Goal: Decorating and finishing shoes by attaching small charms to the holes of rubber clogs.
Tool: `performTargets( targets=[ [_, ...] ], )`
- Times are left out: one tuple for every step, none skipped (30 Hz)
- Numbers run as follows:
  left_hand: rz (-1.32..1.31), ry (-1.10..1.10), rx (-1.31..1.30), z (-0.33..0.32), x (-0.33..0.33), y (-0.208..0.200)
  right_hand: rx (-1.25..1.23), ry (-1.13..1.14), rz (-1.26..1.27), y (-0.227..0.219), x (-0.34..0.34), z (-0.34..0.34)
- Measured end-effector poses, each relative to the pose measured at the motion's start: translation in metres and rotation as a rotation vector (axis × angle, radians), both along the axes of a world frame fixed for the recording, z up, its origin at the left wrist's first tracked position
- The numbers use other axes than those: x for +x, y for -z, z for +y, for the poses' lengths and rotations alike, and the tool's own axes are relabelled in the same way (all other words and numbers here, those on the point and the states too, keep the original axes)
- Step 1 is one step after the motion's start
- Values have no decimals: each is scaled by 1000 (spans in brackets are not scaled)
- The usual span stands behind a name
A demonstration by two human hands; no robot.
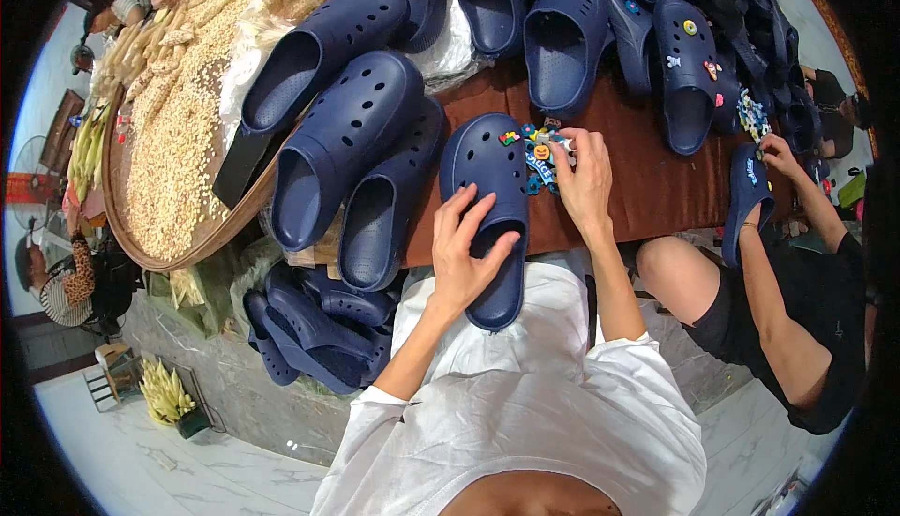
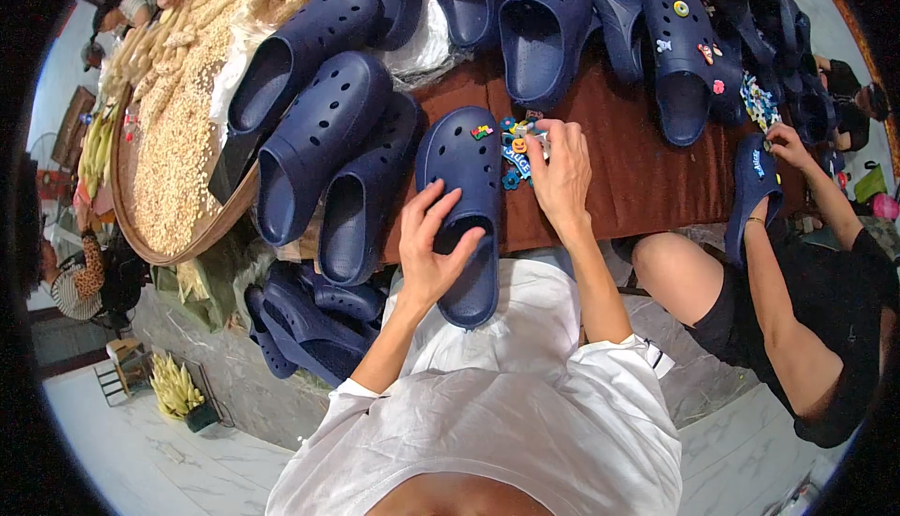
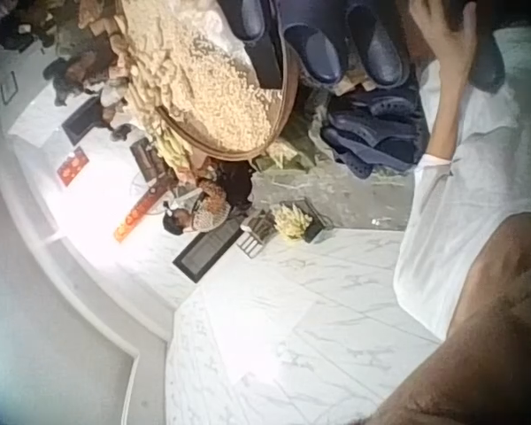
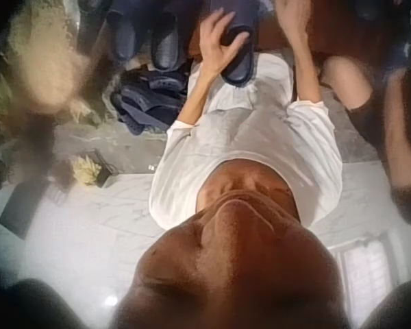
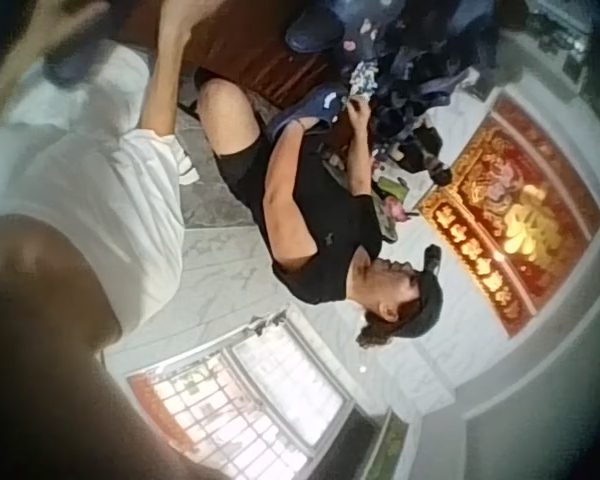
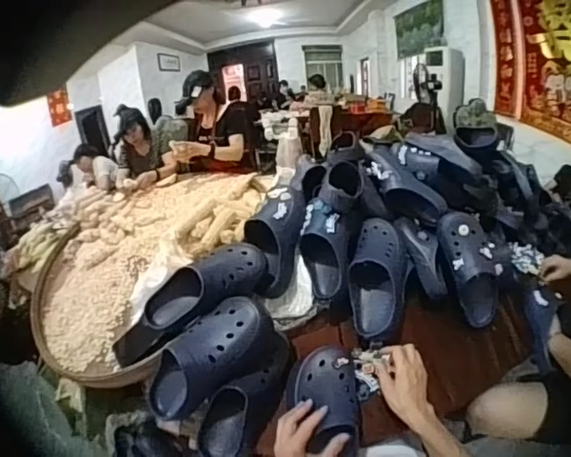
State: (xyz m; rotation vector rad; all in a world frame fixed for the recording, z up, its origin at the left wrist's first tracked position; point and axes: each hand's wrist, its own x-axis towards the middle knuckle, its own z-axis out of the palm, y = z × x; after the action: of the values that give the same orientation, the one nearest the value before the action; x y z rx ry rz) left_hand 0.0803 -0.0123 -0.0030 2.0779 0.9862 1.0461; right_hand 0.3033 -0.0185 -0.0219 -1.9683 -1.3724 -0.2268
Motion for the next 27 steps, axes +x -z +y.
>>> performTargets(
  targets=[
    [0, -3, 0, -1, -1, 5, -24, -37, 184, -3, -6, 3],
    [6, -4, -7, -1, -2, 12, -48, -74, 367, -5, -12, 6],
    [12, 0, -15, -1, -2, 15, -42, -109, 476, -7, -16, 11],
    [12, 1, -15, -1, -2, 18, -42, -108, 476, -10, -21, 16],
    [1, -3, -27, -2, -3, 19, -105, -121, 440, -14, -27, 20],
    [-12, -7, -37, -3, -2, 19, -167, -133, 403, -17, -30, 25],
    [-13, -6, -35, -4, -2, 19, -170, -119, 385, -8, -31, 31],
    [-8, -11, -23, -5, -3, 19, -169, -118, 384, -8, -30, 35],
    [-3, -19, -11, -5, -3, 19, -212, -100, 369, -8, -31, 38],
    [-3, -22, -11, -5, -4, 20, -255, -81, 353, -9, -32, 41],
    [-7, -25, -6, -4, -4, 21, -254, -92, 360, -10, -33, 44],
    [-12, -25, -2, -4, -3, 22, -256, -91, 359, -7, -33, 44],
    [-13, -25, -3, -4, -3, 21, -189, -125, 293, -3, -32, 44],
    [-13, -25, 2, -4, -3, 20, -123, -158, 228, 1, -32, 44],
    [-12, -27, 9, -3, -4, 20, -124, -158, 227, 1, -33, 44],
    [-13, -27, 8, -3, -3, 21, -107, -183, 144, 0, -34, 44],
    [-22, -26, 19, -4, -2, 22, -89, -208, 61, 0, -35, 44],
    [-32, -26, 30, -4, -2, 23, -89, -209, 60, -1, -35, 43],
    [-33, -27, 31, -4, -2, 23, -113, -217, 49, -2, -34, 42],
    [-42, -36, 25, -5, -1, 23, -137, -224, 37, -2, -33, 41],
    [-52, -42, 21, -4, 0, 23, -136, -223, 33, -2, -30, 41],
    [-56, -42, 23, -5, 0, 23, -121, -203, 113, 1, -26, 40],
    [-52, -49, 26, -5, 0, 23, -106, -184, 192, 2, -23, 39],
    [-43, -65, 31, -5, -2, 23, -105, -194, 192, 3, -23, 38],
    [-50, -67, 19, -5, -4, 24, -49, -181, 227, 4, -25, 35],
    [-48, -82, 20, -5, -5, 24, 6, -170, 264, 5, -26, 32],
    [-71, -76, 12, -5, -7, 24, 0, -145, 270, 9, -26, 29]
  ],
)
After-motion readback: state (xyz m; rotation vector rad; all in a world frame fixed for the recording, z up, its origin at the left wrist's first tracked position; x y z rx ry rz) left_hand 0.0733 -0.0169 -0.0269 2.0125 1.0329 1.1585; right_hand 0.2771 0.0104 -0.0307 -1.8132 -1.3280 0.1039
